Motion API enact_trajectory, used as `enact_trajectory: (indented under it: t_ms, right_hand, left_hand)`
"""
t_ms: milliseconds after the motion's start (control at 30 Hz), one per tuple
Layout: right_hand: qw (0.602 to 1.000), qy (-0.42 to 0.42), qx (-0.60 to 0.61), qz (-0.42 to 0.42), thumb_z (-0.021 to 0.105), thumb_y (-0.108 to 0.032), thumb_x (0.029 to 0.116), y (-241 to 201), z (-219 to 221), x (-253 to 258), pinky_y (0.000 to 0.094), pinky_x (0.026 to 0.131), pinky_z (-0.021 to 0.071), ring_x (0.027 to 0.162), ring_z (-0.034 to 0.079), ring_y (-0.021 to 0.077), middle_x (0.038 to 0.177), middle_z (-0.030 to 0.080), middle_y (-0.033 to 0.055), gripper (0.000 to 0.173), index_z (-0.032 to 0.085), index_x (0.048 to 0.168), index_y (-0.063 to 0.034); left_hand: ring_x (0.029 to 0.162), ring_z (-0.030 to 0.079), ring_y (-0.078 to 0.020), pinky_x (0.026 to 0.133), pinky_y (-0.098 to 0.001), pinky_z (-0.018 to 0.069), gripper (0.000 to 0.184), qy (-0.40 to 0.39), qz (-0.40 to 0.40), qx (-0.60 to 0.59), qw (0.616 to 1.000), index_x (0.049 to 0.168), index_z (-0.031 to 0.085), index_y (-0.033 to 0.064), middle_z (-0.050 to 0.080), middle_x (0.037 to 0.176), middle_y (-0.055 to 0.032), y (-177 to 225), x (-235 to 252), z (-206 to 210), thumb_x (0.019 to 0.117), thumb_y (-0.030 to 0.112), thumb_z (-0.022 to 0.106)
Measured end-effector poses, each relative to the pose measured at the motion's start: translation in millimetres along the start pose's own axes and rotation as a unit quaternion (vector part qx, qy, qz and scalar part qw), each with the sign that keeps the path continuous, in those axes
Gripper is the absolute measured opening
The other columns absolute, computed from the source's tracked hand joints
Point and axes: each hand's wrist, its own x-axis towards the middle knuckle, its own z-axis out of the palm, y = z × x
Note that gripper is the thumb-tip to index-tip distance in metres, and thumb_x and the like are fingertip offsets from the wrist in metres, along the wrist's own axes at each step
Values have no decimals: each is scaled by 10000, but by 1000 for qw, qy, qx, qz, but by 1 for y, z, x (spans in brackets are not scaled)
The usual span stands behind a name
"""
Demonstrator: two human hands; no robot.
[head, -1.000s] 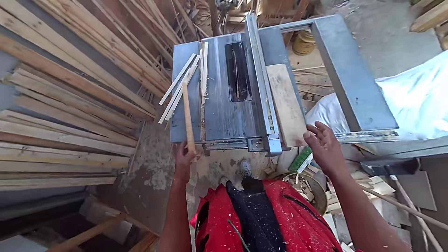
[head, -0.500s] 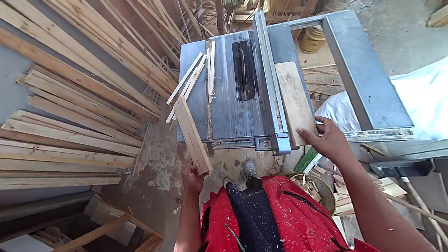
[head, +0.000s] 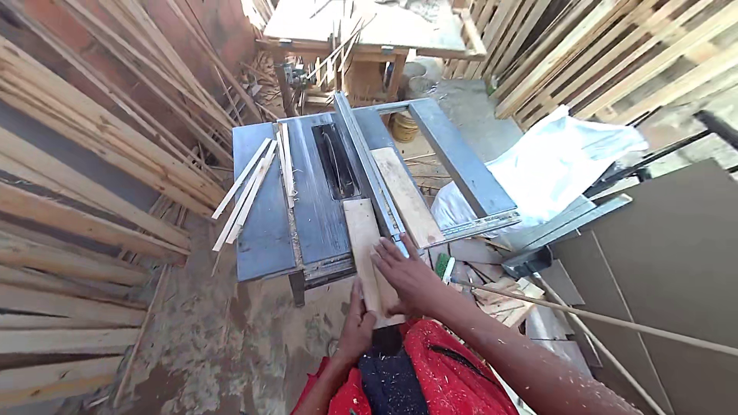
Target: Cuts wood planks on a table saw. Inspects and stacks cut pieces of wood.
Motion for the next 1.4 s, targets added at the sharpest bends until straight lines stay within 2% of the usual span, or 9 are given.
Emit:
enact_trajectory:
  t_ms: [100,200,533,633,733,933,1133,1300,1400]
  right_hand:
    - [995,-81,-65,-3,835,-716,618,10,10,23,669,1226,-107,1596,28,362,1684,226,213,1321,294,1601,-19]
    - [990,-105,-98,-8,854,-752,537,20,2,35,654,1233,-107,1590,77,374,1657,305,199,1376,346,1571,0]
    - [982,-111,-149,-26,805,-782,548,39,-3,56,666,1232,-68,1580,111,396,1656,296,214,1453,232,1603,36]
    - [986,-67,-150,-38,786,-808,516,44,-3,57,680,1229,-41,1571,176,381,1621,382,187,1432,307,1586,14]
    - [985,-48,-161,-34,819,-791,475,47,-10,66,675,1232,-20,1561,223,365,1596,427,176,1441,341,1574,8]
    - [983,-22,-180,-33,829,-809,385,56,-24,96,686,1227,24,1530,289,388,1533,500,191,1465,424,1523,21]
    - [985,-47,-165,-9,835,-799,359,81,-42,153,682,1231,-18,1552,254,337,1595,429,151,1523,340,1572,-22]
    - [985,-33,-164,-30,835,-815,342,105,-67,205,697,1227,6,1514,335,354,1538,499,169,1500,415,1526,4]
    - [983,-27,-178,-36,815,-832,329,115,-78,230,695,1228,15,1498,369,352,1513,531,158,1488,441,1511,-8]
  left_hand:
    - [965,727,-225,801,-420,636,951,-30,-52,1,998,1604,-95,-22,669,1210,-203,4,23,13,890,37,531]
    - [926,739,-239,739,-428,653,916,-19,-94,1,995,1614,-64,-9,655,1228,-210,23,36,11,888,1,494]
    - [862,748,-197,804,-390,634,828,-23,-186,182,965,1662,60,137,720,1134,-157,49,77,-15,987,188,536]
    - [1027,701,-184,932,-384,590,682,15,-97,368,924,1510,526,134,669,1253,-108,69,62,-32,945,486,674]
    - [1201,628,-223,1039,-470,487,618,-12,31,498,866,1302,711,219,686,1280,-43,63,52,-42,858,649,696]
    - [1008,683,-182,874,-427,520,352,83,151,583,794,1058,756,241,729,1084,14,48,70,-35,917,551,667]
    - [1039,621,-257,874,-472,488,374,168,131,572,792,1071,718,190,659,1132,-51,94,99,-47,838,471,798]
    - [964,653,-302,847,-524,512,481,240,124,542,796,987,705,108,667,1024,-108,109,139,-66,811,543,809]
    - [863,674,-287,797,-525,546,490,279,140,512,800,916,701,79,674,919,-107,125,148,-99,910,570,703]
